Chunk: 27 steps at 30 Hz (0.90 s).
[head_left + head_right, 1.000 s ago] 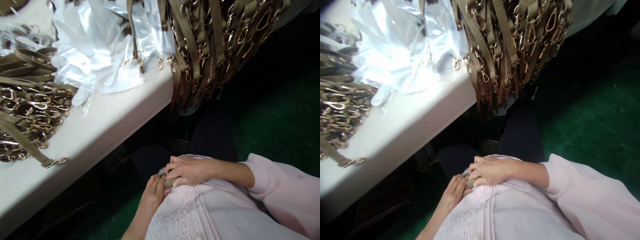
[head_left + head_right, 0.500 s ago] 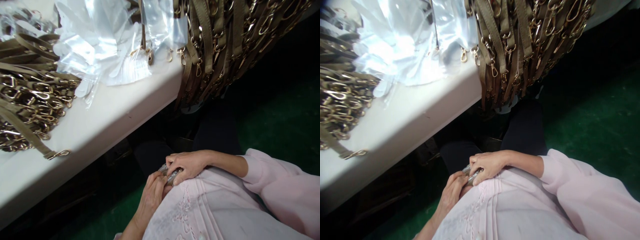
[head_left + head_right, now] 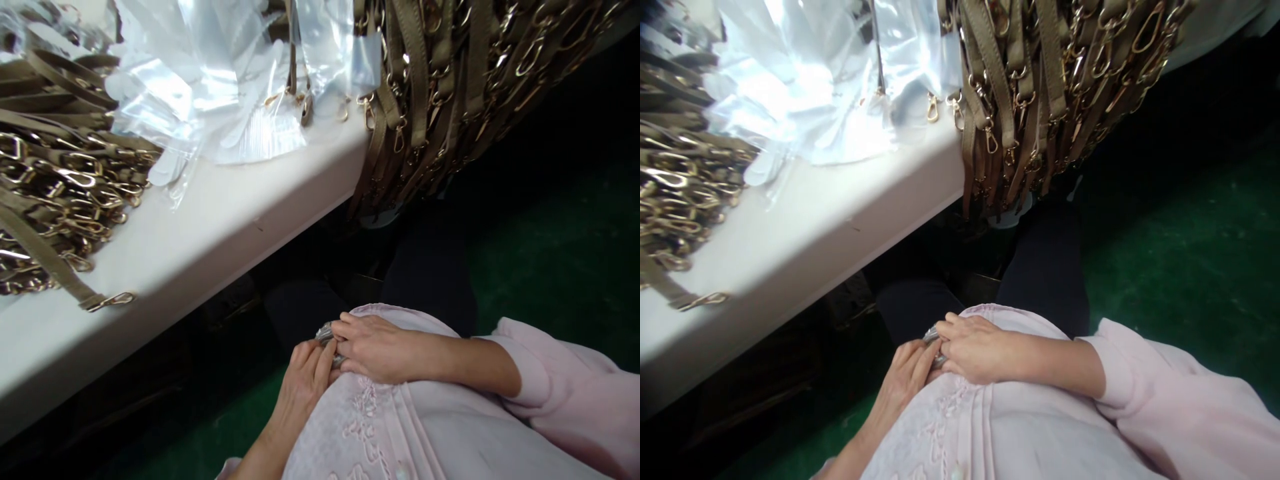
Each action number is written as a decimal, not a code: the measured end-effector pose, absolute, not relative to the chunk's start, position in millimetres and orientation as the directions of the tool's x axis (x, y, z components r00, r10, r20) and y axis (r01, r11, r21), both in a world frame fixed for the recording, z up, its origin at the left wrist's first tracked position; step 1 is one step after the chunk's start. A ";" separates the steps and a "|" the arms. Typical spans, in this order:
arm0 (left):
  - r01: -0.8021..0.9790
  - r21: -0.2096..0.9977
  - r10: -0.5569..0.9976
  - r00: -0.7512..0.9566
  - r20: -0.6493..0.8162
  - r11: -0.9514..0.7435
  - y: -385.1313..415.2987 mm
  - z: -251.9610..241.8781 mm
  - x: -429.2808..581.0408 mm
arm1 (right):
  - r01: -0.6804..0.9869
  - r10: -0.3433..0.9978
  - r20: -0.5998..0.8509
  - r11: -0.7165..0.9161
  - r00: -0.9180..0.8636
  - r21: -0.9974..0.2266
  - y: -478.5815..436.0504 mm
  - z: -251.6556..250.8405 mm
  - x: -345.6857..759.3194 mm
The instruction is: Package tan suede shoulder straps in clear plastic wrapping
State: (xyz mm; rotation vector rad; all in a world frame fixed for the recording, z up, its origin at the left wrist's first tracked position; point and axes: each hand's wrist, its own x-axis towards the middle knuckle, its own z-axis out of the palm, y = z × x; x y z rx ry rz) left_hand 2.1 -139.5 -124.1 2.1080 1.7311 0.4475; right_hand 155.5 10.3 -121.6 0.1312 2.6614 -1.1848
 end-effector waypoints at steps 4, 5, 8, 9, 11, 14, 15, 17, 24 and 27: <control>0.885 0.406 0.973 0.207 0.101 -0.230 -137.6 -120.8 4.9 | 0.059 -0.122 -0.176 0.638 -0.977 -0.768 25.4 -121.1 155.8; 0.886 0.400 0.972 0.208 0.112 -0.235 -136.4 -119.1 5.3 | 0.022 -0.171 -0.152 0.592 -0.974 -0.806 32.5 -123.2 154.9; 0.879 0.395 0.963 0.226 0.150 -0.268 -131.3 -115.0 5.3 | 0.084 -0.247 -0.183 0.365 -0.952 -0.927 53.0 -136.9 146.1; 0.877 0.391 0.958 0.230 0.172 -0.281 -129.5 -114.5 5.0 | 0.133 -0.272 -0.213 0.284 -0.938 -0.950 58.0 -143.5 141.3; 0.870 0.391 0.950 0.239 0.200 -0.301 -126.6 -114.2 4.3 | 0.196 -0.347 -0.243 0.166 -0.906 -0.966 64.2 -158.0 130.3; 0.859 0.430 0.959 0.224 0.173 -0.278 -124.4 -113.5 3.2 | 0.249 -0.453 -0.265 0.096 -0.851 -0.964 66.2 -176.3 115.1; 0.852 0.455 0.965 0.215 0.151 -0.261 -124.3 -112.8 2.8 | 0.279 -0.483 -0.284 0.084 -0.828 -0.957 65.9 -180.0 111.2; 0.828 0.515 0.975 0.198 0.103 -0.222 -124.9 -111.1 2.1 | 0.365 -0.536 -0.342 0.068 -0.772 -0.929 65.0 -183.3 105.6; 0.771 0.622 0.989 0.148 0.029 -0.134 -130.8 -112.0 -1.2 | 0.397 -0.474 -0.453 0.219 -0.755 -0.891 62.9 -164.2 99.3; 0.755 0.650 0.994 0.110 0.001 -0.084 -136.1 -117.3 -3.8 | 0.415 -0.412 -0.511 0.305 -0.755 -0.858 59.0 -156.0 98.5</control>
